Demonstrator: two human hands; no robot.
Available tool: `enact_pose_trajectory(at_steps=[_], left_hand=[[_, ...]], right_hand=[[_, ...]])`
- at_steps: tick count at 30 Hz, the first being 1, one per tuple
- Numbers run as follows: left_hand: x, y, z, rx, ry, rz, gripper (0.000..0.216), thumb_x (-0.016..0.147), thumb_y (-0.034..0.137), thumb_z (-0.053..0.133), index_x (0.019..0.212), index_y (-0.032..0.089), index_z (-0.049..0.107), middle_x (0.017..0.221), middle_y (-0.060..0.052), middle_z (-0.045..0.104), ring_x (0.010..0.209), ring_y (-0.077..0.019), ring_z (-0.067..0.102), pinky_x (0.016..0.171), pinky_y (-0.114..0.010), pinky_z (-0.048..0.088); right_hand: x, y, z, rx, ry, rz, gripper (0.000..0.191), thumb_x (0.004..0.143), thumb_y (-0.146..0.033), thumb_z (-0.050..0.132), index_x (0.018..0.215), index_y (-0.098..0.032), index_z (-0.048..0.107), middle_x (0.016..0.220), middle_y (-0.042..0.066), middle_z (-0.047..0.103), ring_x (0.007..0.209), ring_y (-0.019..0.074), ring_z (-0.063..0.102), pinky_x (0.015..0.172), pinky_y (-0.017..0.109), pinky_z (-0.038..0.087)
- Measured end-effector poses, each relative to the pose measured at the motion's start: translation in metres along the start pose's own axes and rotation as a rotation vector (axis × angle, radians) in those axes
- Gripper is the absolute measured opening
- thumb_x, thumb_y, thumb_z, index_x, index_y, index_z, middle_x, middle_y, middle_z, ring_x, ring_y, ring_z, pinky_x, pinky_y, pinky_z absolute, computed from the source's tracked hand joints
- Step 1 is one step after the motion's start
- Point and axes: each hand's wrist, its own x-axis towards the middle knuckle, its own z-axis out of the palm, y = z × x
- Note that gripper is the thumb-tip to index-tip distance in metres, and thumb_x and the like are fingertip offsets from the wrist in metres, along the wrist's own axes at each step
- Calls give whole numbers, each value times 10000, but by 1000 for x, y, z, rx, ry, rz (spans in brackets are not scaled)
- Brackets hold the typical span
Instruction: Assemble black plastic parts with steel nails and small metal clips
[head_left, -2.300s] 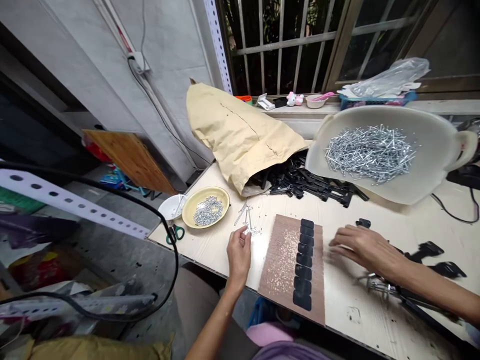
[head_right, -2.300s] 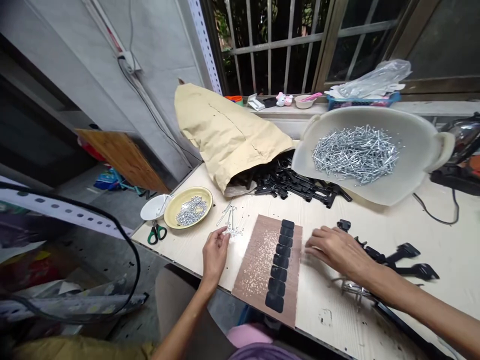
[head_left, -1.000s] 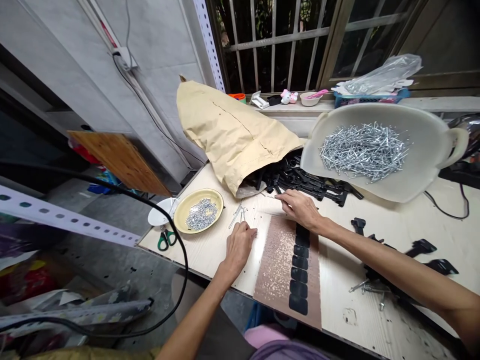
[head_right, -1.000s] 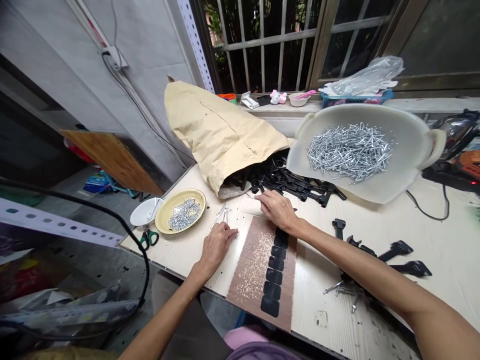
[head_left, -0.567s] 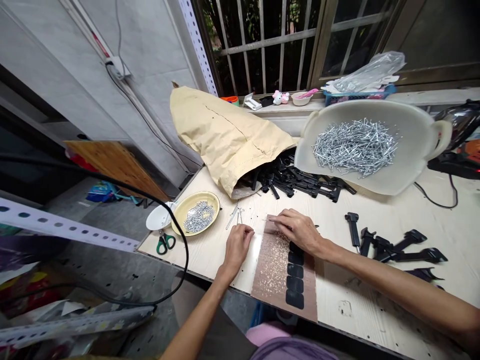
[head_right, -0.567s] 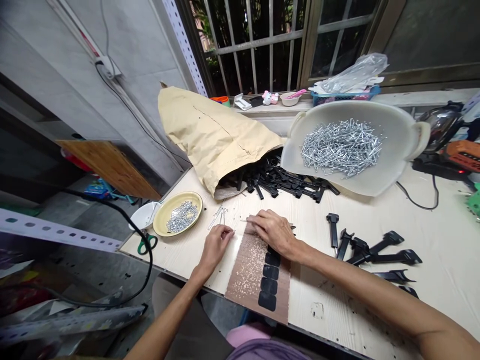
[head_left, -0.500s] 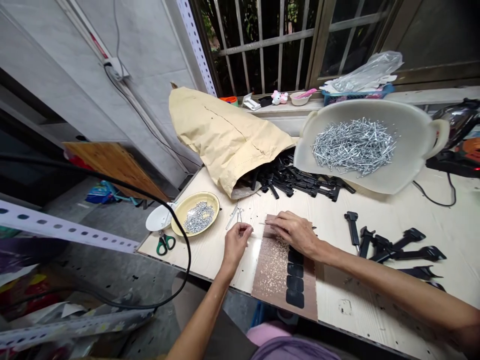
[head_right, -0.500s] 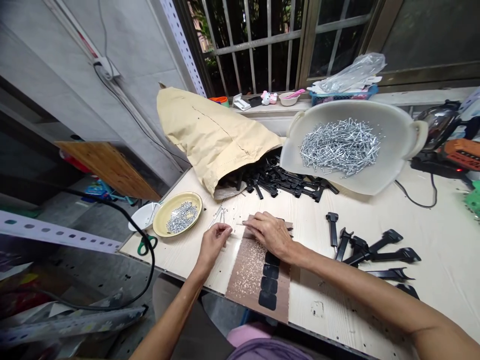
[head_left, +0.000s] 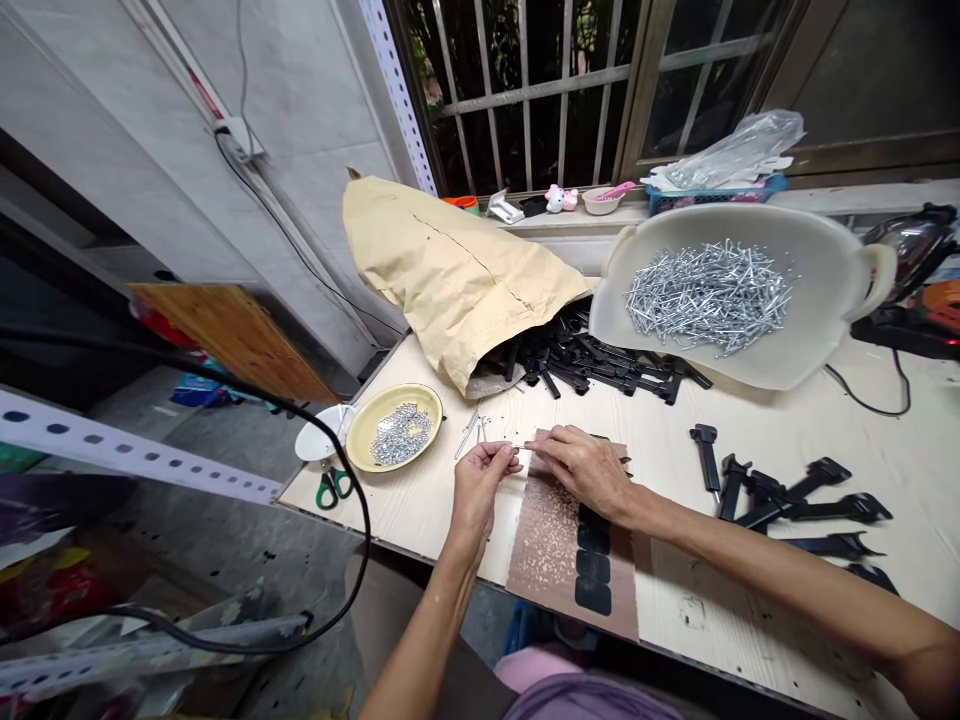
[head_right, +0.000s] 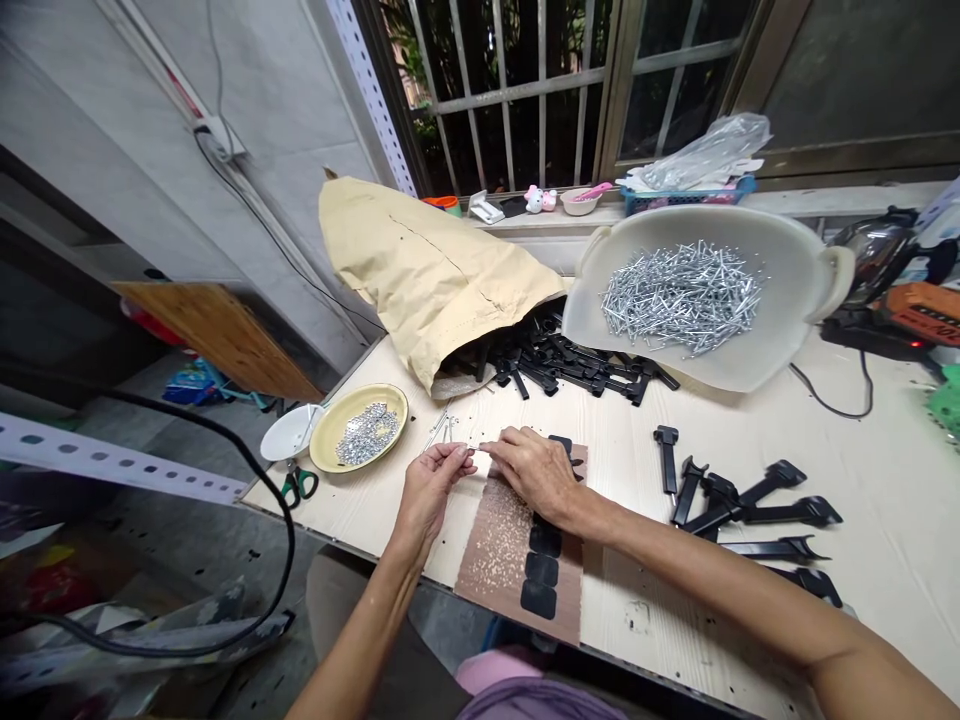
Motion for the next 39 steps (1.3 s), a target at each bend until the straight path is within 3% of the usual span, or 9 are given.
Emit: enact_pose_trajectory(at_steps=[13,23,29,35,39], left_hand=[[2,-3,0,119,-65,-37,314,654,319,730,875,101,682,717,-40,664,591,-110,603,636,-257,512],[1,-3,5,171,-79,-6,309,658,331,720,869,108,689,751,-45,673,585,-108,596,618,-253,505],[-1,0,5,195,-90,11,278,667,312,715,858,111,690,741,-39,675,591,-107,600,621,-243,499],[-4,3,6,196,-93,-3,281,647,310,733,837,108,691,715,-36,670,567,-105,594,606,-243,496],[-5,4,3,209,-115,-4,288,648,315,735,842,107,693,703,-37,668,574,-108,595,600,-237,491]], right_hand=[[-9,4,-2,-15,41,34,183,932,-265,411,951,-203,582,882,39,617,825,161,548,663,249,390],[-14,4,7,-141,105,42,205,934,-285,396,879,-188,567,847,48,610,814,175,541,671,256,360],[-15,6,7,-1,53,58,250,956,-297,357,875,-195,570,808,26,612,750,140,556,646,231,363],[-16,5,4,-148,73,15,297,951,-308,363,821,-184,598,800,42,586,724,138,542,583,230,324],[-14,6,5,74,2,55,272,949,-310,381,837,-190,599,763,16,604,703,128,555,609,224,352]])
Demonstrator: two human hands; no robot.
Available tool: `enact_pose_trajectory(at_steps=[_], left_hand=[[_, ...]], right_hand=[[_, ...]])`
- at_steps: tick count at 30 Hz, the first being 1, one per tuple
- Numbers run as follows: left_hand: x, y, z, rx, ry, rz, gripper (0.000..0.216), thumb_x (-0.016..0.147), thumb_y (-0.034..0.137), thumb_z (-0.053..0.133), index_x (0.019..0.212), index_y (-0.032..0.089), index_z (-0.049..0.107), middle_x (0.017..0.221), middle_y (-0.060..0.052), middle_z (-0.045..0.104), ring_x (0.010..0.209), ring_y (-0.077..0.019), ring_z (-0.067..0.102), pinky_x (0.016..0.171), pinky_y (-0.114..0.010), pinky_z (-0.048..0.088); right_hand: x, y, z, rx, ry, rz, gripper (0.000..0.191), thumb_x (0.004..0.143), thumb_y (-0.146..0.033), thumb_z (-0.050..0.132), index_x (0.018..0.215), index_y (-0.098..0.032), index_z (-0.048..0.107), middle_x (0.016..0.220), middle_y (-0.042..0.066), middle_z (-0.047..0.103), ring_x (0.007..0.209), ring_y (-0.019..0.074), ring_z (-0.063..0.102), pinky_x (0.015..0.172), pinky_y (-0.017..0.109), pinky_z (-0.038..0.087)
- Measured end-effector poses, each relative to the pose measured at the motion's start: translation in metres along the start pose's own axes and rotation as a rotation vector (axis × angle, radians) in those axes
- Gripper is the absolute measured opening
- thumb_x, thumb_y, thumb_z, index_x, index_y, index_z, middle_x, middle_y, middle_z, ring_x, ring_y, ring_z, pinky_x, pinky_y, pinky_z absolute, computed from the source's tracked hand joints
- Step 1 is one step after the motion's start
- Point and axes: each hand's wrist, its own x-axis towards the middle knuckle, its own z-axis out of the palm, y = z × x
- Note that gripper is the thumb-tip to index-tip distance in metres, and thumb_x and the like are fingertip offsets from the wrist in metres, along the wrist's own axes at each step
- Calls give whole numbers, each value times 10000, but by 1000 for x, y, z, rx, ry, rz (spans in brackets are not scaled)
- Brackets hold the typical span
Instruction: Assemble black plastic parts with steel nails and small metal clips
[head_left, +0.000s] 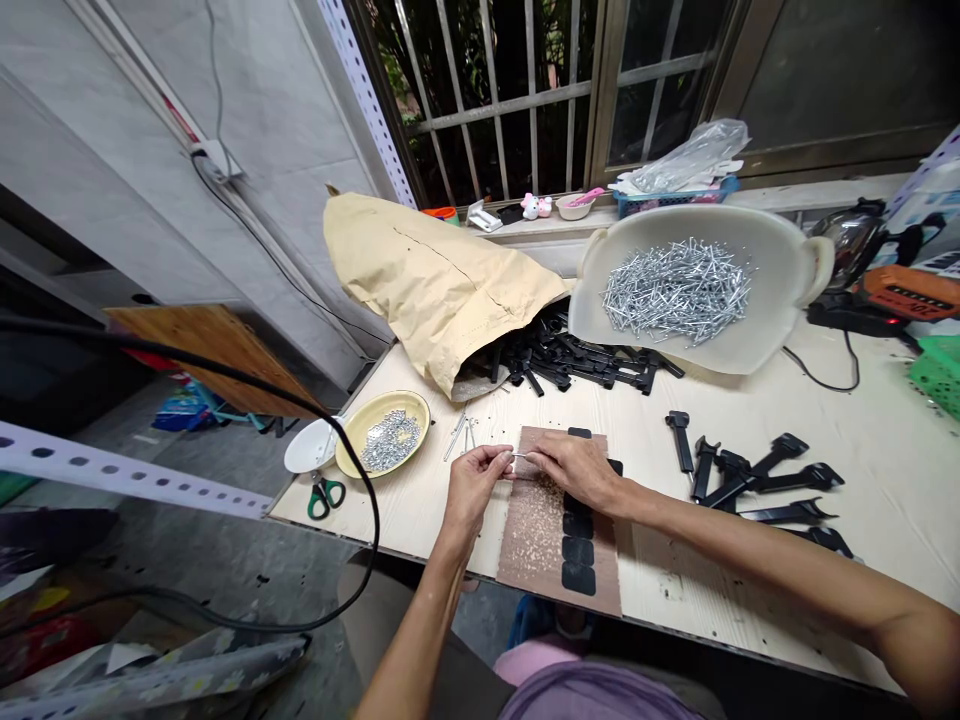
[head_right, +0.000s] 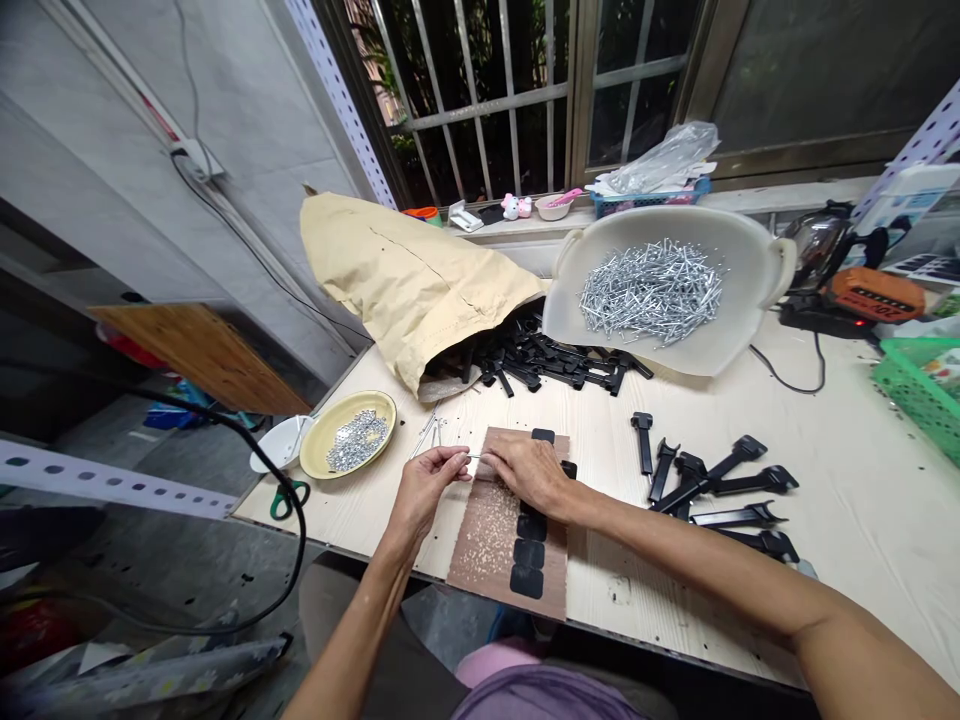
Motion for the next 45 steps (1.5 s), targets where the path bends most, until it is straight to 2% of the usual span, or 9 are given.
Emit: enact_pose_trajectory(at_steps=[5,10,14,18,24,30,34,40,45], left_hand=[[-5,1,6,-74,-66,-59,314,639,330,745,843,98,687,705,-32,650,573,-95,572,608,-238,491],[-10,-1,21,-6,-162,-78,566,670,384,713,1172,159,580,771,-3,594,524,-66,526,515,-207,447],[-12,-13,34,186,-107,-5,562,727,426,640,1211,156,550,684,22,533,462,-57,438,451,-189,373],[-15,-29,45,444,11,203,449,786,418,566,1146,152,601,727,-12,565,572,-104,479,572,-233,425],[-16,-41,50,642,81,299,403,842,392,494,1151,148,582,768,-36,612,604,-127,512,637,-268,454],[-15,-40,52,696,124,301,376,842,379,496,1114,142,602,922,-87,663,696,-150,584,692,-288,476],[-15,-40,52,685,131,295,360,846,372,497,1115,156,601,986,-94,672,722,-153,603,718,-296,483],[-16,-40,52,666,124,288,365,847,378,501,1123,160,599,1034,-105,669,757,-162,617,724,-301,488],[-15,-40,52,661,137,283,366,844,380,502,1123,163,599,1047,-108,667,775,-165,626,737,-306,490]], right_hand=[[-7,1,-11,68,5,29,228,935,-321,419,846,-189,582,803,16,605,723,130,553,625,227,369],[-37,23,-38,-49,25,87,240,937,-349,413,885,-198,592,874,22,571,720,117,541,581,212,363],[-53,58,-50,-214,12,135,249,939,-321,405,862,-185,599,849,27,572,688,119,530,523,213,330],[-65,74,-41,-272,49,103,247,936,-279,416,803,-158,584,803,41,565,707,128,517,510,213,325],[-100,47,-15,-138,-88,-372,249,943,-157,359,799,-180,561,680,-18,521,600,92,435,440,186,285],[-75,60,-29,-107,13,-43,282,952,-208,344,770,-135,547,726,18,523,603,89,437,454,187,343],[-83,51,-18,-39,-137,-278,318,955,-155,293,769,-162,551,653,-17,485,560,78,416,418,169,313],[-60,78,-31,-83,10,-88,277,949,-284,390,776,-137,547,754,23,525,636,99,463,494,200,363],[-67,62,-25,-156,-32,-199,270,950,-160,339,750,-153,520,715,7,502,613,94,427,481,198,286]])
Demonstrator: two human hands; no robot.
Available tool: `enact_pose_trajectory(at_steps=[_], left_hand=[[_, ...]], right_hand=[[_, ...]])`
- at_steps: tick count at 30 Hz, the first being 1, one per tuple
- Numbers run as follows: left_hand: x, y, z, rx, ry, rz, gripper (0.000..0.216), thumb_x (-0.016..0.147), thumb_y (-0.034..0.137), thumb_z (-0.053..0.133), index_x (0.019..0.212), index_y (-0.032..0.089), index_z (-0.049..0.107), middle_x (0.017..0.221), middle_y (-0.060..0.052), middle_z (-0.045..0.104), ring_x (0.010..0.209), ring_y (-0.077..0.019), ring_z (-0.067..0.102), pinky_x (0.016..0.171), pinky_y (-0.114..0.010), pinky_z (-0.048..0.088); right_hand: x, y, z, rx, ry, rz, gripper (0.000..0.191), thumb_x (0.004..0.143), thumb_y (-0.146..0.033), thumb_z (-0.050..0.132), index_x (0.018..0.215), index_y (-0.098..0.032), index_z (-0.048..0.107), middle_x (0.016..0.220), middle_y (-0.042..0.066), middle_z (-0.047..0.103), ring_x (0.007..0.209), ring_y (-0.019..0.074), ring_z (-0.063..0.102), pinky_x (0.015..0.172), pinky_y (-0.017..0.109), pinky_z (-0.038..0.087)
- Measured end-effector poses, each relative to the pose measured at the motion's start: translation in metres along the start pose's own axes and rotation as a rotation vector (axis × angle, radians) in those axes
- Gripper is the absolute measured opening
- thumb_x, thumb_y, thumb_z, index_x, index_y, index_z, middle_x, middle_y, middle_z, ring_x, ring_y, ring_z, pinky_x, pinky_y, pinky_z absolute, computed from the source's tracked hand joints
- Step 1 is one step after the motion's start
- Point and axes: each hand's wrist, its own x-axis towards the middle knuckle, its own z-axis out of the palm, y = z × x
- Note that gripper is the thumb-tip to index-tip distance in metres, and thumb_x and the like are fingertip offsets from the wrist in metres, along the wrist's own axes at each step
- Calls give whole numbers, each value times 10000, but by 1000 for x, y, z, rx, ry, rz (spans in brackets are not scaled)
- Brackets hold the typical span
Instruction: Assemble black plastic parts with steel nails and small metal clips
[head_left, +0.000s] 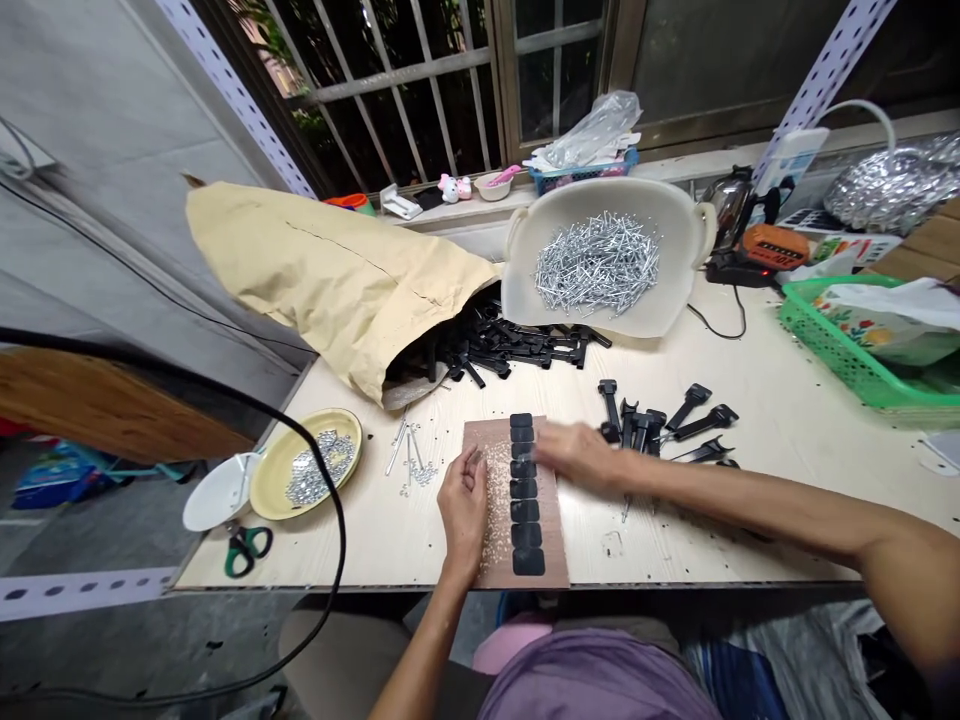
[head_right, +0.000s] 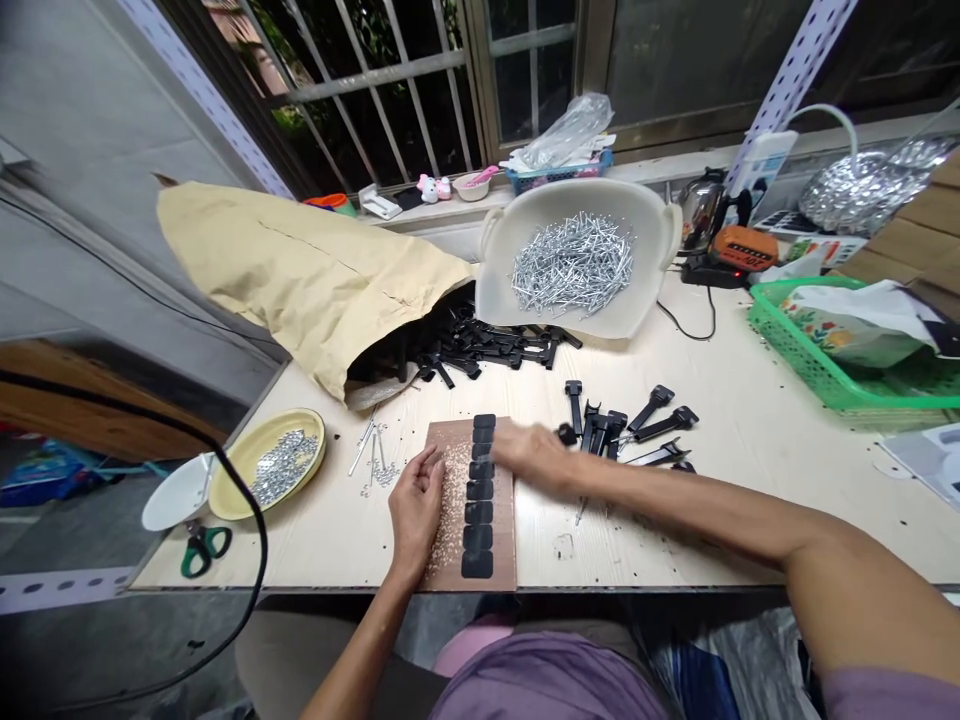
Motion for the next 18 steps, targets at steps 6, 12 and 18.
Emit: enact_pose_trajectory(at_steps=[6,12,18], left_hand=[[1,0,0,-7,-13,-23,396,822,412,517,1109,157,610,994,-96,678,744,-172,620,733,-313,489],[7,10,3,43,-104,41,411,811,446,510,1092,170,628,985,-88,673,783,-212,609,740,-344,480],[-1,48,37,-43,-225,157,368,840,417,471,1060,171,636,1000,-95,665,827,-221,607,730,-340,476]], right_hand=[[-27,-32,-23,16,-15,-70,229,937,-235,411,775,-165,557,732,17,528,671,110,467,509,217,287],[-65,3,-80,160,134,473,225,920,-295,464,860,-155,630,806,37,583,721,123,546,636,227,397],[-94,4,-82,227,216,602,207,901,-290,494,837,-160,641,800,35,598,735,131,562,674,243,417]])
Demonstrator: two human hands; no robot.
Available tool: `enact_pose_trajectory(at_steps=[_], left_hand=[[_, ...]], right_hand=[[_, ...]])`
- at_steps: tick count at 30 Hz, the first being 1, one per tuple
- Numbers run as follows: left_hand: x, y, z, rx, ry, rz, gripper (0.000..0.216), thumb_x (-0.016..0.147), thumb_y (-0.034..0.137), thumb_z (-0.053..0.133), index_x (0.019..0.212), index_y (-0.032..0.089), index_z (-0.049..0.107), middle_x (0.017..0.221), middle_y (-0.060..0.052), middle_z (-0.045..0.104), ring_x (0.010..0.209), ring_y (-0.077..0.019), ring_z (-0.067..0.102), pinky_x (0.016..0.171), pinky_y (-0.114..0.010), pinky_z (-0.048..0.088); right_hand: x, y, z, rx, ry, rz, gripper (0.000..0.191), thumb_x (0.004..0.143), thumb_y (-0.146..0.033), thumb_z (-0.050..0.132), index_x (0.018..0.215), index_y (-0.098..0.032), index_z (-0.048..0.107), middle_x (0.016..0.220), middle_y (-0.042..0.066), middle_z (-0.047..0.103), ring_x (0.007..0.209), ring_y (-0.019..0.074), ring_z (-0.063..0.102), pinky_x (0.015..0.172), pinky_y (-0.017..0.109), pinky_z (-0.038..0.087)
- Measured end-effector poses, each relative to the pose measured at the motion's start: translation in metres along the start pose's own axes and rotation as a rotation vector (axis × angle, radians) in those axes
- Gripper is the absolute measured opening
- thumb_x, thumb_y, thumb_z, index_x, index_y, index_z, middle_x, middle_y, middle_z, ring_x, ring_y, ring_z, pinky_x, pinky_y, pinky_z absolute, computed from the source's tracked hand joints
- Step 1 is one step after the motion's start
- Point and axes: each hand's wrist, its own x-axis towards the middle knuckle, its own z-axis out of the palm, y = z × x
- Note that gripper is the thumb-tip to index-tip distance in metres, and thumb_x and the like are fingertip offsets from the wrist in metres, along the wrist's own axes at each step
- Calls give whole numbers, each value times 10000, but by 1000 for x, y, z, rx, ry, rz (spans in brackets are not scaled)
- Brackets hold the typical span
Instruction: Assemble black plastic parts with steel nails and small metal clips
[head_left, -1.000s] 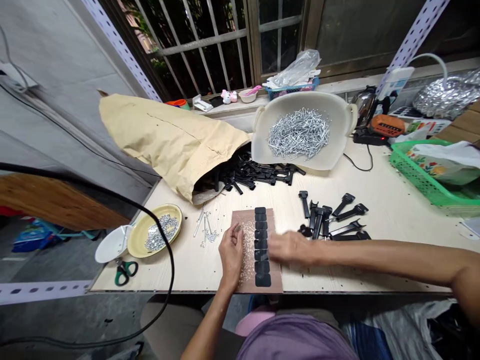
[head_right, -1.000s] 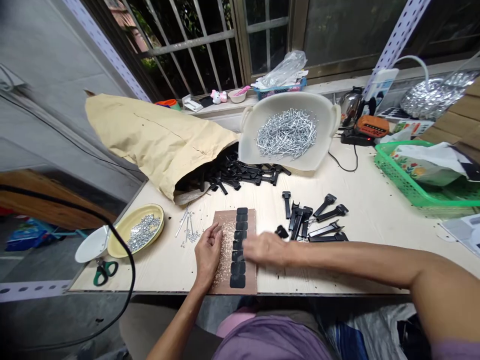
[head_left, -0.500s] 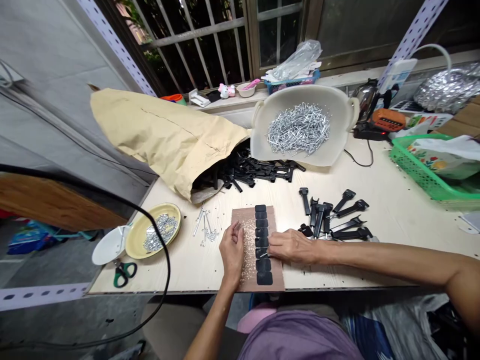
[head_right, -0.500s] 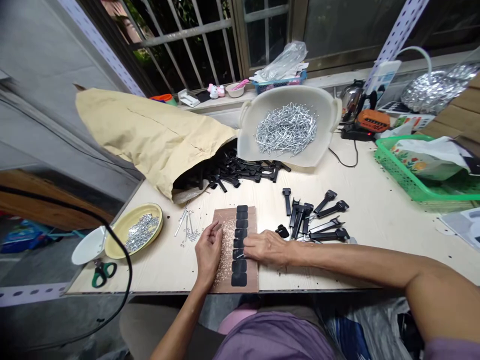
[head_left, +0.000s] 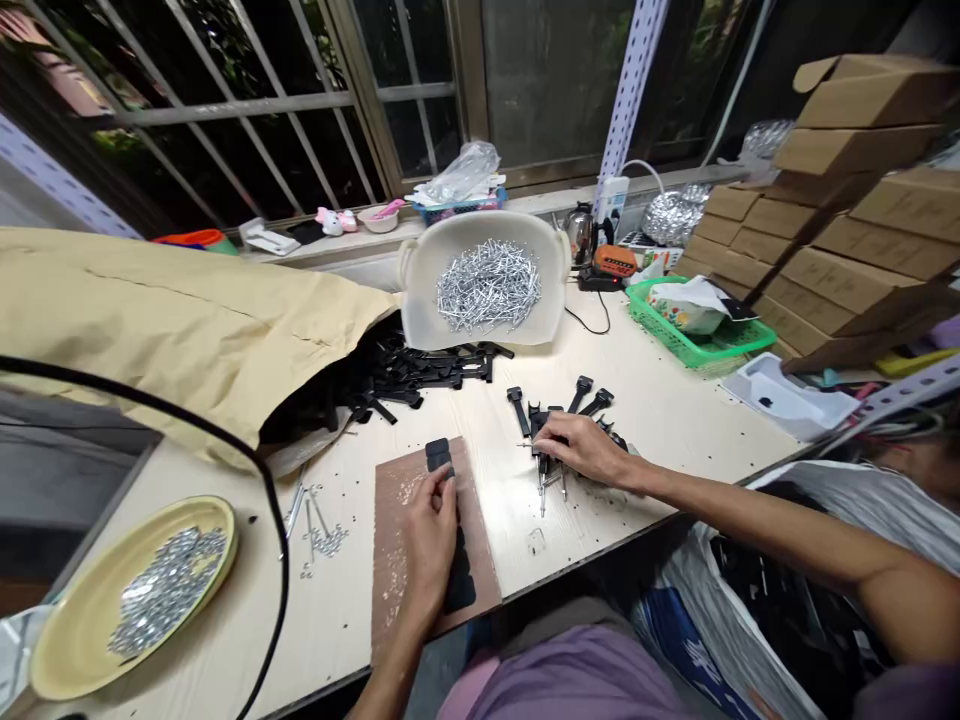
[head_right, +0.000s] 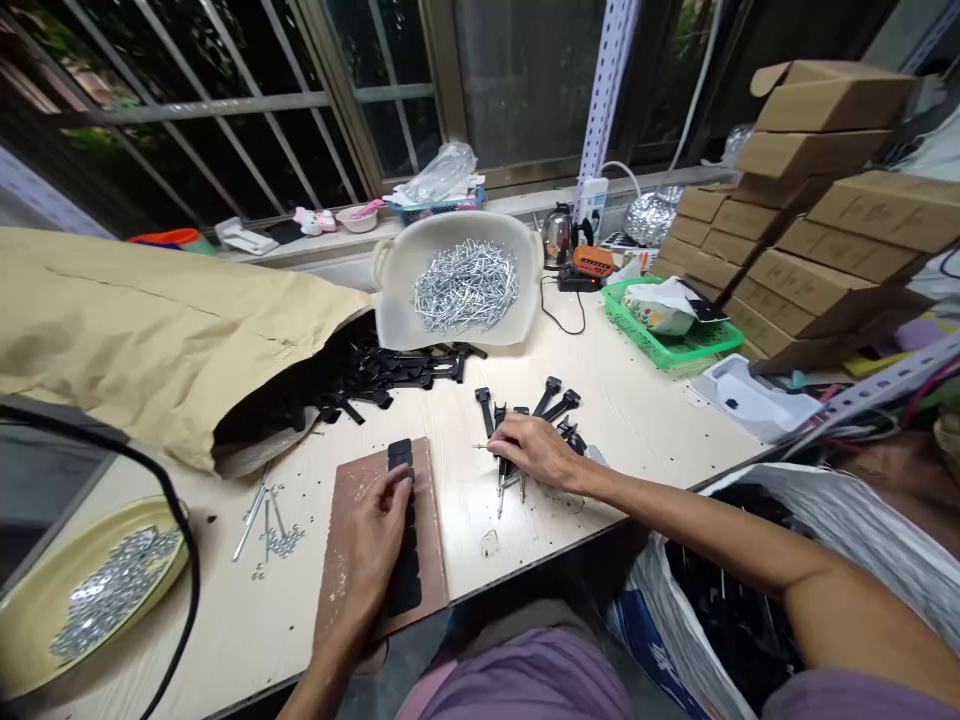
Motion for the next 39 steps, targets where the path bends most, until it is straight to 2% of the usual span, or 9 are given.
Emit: enact_pose_trajectory(at_steps=[5,10,13,16,19,25,31,36,39], left_hand=[[14,39,57,9,-216,92,502,851,462,447,1203,117,540,977,-120,637,770,-201,593,731,-341,462],[31,71,113,355,-256,130,832,777,587,481,1396,73,267,1108,-220,531,1062,-353,473,782,-436,425],[39,81,131,515,-274,162,857,743,505,564,1411,98,213,1087,-214,514,1044,-355,453,759,-421,421],[44,84,138,595,-325,179,835,715,369,602,1409,132,203,1087,-194,502,1036,-335,443,738,-390,422],[49,84,139,640,-357,182,865,681,275,614,1413,129,178,1110,-203,488,1049,-341,432,725,-377,423],[58,78,134,645,-344,143,822,721,116,501,1434,125,91,1065,-201,527,990,-328,509,736,-381,416],[65,70,130,597,-322,160,863,702,106,499,1438,82,47,1058,-207,544,964,-317,564,749,-367,422],[77,61,127,450,-329,123,866,709,171,540,1425,47,69,1072,-219,578,960,-297,593,755,-354,437],[91,57,124,322,-310,40,835,642,185,615,1374,60,233,993,-174,636,916,-275,615,744,-338,451]], right_hand=[[-20,15,-29,-250,-38,30,242,896,-365,481,970,-181,619,924,60,608,840,161,560,695,256,426],[-37,42,-54,-607,-282,-5,888,664,-644,617,1372,-186,340,1382,151,379,1034,303,467,685,350,454],[-29,55,-52,-653,-395,-21,1048,582,-653,656,1413,-158,254,1428,166,305,1029,328,456,693,383,455],[-13,60,-46,-678,-456,-60,961,568,-528,691,1367,-142,321,1345,162,403,1003,305,455,664,354,450],[-1,59,-43,-740,-493,-154,715,590,-363,663,1231,-130,450,1183,139,498,956,269,442,585,293,414],[18,67,-42,-784,-516,-459,254,691,-281,582,899,-141,542,1052,105,497,951,240,389,531,265,308],[33,86,-36,-781,-500,-622,134,809,-280,540,819,-148,521,828,63,538,865,208,422,605,295,283],[35,92,-33,-850,-293,-532,159,916,-167,390,815,-168,513,750,36,560,744,170,435,639,303,256],[40,90,-36,-825,-163,-467,218,922,-152,349,805,-170,532,746,44,580,731,168,443,649,302,253]])
